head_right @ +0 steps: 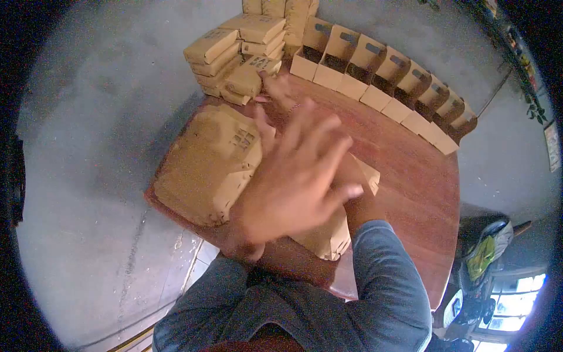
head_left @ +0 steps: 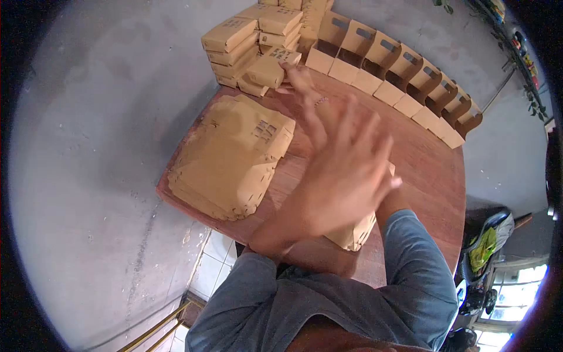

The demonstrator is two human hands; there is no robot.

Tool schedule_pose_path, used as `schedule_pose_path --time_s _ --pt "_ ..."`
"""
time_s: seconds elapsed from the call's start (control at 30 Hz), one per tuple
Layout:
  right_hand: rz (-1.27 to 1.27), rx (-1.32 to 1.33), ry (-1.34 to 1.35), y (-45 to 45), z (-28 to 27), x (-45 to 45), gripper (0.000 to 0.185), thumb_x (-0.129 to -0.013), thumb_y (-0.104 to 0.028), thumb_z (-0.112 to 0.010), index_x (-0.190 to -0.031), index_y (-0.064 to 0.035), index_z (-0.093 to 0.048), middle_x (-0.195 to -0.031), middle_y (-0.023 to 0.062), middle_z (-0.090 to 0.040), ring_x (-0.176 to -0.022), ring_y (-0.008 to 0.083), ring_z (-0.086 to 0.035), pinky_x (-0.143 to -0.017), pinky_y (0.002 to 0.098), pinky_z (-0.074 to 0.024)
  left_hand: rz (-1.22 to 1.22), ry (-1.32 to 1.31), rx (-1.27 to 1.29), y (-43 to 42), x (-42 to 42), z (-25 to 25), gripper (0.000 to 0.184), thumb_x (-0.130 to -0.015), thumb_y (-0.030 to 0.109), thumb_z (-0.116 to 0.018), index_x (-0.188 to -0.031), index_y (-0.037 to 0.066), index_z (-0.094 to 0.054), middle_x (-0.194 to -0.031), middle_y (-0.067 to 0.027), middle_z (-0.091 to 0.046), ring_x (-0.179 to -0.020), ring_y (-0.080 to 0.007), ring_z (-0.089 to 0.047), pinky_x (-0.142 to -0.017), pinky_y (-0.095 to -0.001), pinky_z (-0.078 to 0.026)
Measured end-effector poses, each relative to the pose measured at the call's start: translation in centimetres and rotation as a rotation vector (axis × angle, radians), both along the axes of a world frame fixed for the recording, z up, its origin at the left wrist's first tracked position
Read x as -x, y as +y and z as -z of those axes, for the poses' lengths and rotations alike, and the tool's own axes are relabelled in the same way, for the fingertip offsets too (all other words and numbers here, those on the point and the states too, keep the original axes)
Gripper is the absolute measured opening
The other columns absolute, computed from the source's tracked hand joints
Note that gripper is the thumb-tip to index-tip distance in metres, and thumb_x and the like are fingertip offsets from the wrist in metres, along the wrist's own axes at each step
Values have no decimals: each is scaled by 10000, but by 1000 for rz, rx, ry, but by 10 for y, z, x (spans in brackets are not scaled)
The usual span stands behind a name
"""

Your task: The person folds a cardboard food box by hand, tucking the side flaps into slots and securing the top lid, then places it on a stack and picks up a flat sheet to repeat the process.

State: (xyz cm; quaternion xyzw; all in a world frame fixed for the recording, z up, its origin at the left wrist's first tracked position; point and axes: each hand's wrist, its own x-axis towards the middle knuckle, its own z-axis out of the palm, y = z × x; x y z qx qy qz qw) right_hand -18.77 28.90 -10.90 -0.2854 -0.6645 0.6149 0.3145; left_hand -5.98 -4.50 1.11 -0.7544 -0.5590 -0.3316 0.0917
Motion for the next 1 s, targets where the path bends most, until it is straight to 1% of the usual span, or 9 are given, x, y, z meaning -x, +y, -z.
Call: schedule_pose_path --time_s 0.03,0.1,0.47,0.73,0.87,0.9,0.93,0.97,1.0 --pt "2 -18 -35 -9 1 4 575 -952 -446 -523 -1245 49 -518 -1088 214 -652 -990 277 -658 -864 424 -536 -7 5 -4 -4 -1 -1 616 -890 523 -587 -1255 26 -565 -1348 -164 -495 -1369 -405 -338 -1015 -802 -126" --pt "13 -49 -107 -30 9 3 584 -952 -456 -522 -1246 48 -521 -1091 210 -653 -994 271 -657 -866 416 -533 137 -21 65 -9 -3 -5 609 -889 514 -590 -1247 22 -572 -1329 -163 -513 -1361 -393 -351 -1022 -792 -130" --pt "119 -188 -550 -34 18 3 631 -952 -514 -517 -1250 42 -534 -1105 186 -659 -1014 235 -648 -879 369 -520 111 4 114 -3 -1 -9 636 -904 526 -559 -1295 24 -555 -1330 -170 -528 -1330 -360 -408 -1017 -792 -140" --pt "285 -404 -536 -32 24 3 652 -931 -530 -546 -1222 54 -553 -1067 225 -664 -993 277 -660 -874 392 -517 126 -11 127 -7 -2 -11 623 -894 522 -574 -1284 37 -545 -1298 -156 -541 -1292 -344 -444 -1002 -796 -165" --pt "423 -511 -540 -42 16 -25 664 -919 -539 -563 -1206 60 -564 -1045 247 -668 -981 300 -668 -872 405 -516 116 -18 98 -9 1 -9 620 -883 515 -596 -1280 42 -542 -1287 -156 -546 -1285 -332 -454 -1014 -779 -177" --pt "438 -505 -547 -44 14 -41 664 -919 -539 -563 -1206 60 -564 -1045 247 -668 -981 300 -668 -872 405 -516 94 -34 70 -9 2 -9 617 -882 501 -609 -1286 40 -533 -1283 -166 -548 -1265 -345 -470 -1040 -723 -214" --pt "335 -536 -507 -55 5 -68 638 -921 -524 -570 -1193 53 -577 -1023 247 -675 -956 329 -671 -863 422 -515 76 -53 46 -9 4 -7 616 -880 486 -622 -1292 38 -525 -1280 -175 -551 -1245 -357 -486 -1066 -667 -252" --pt "236 -561 -467 -65 2 -98 613 -922 -509 -577 -1179 47 -590 -1001 247 -682 -932 357 -674 -853 439 -515 101 -59 56 -8 8 -5 616 -880 486 -622 -1292 38 -525 -1280 -175 -551 -1245 -357 -486 -1066 -667 -252" --pt "259 -544 -484 -75 6 -130 613 -922 -509 -577 -1179 47 -590 -1001 247 -682 -932 357 -674 -853 439 -515 123 -112 65 -4 13 -2 609 -880 466 -634 -1295 35 -518 -1275 -185 -554 -1222 -375 -500 -1070 -601 -288"
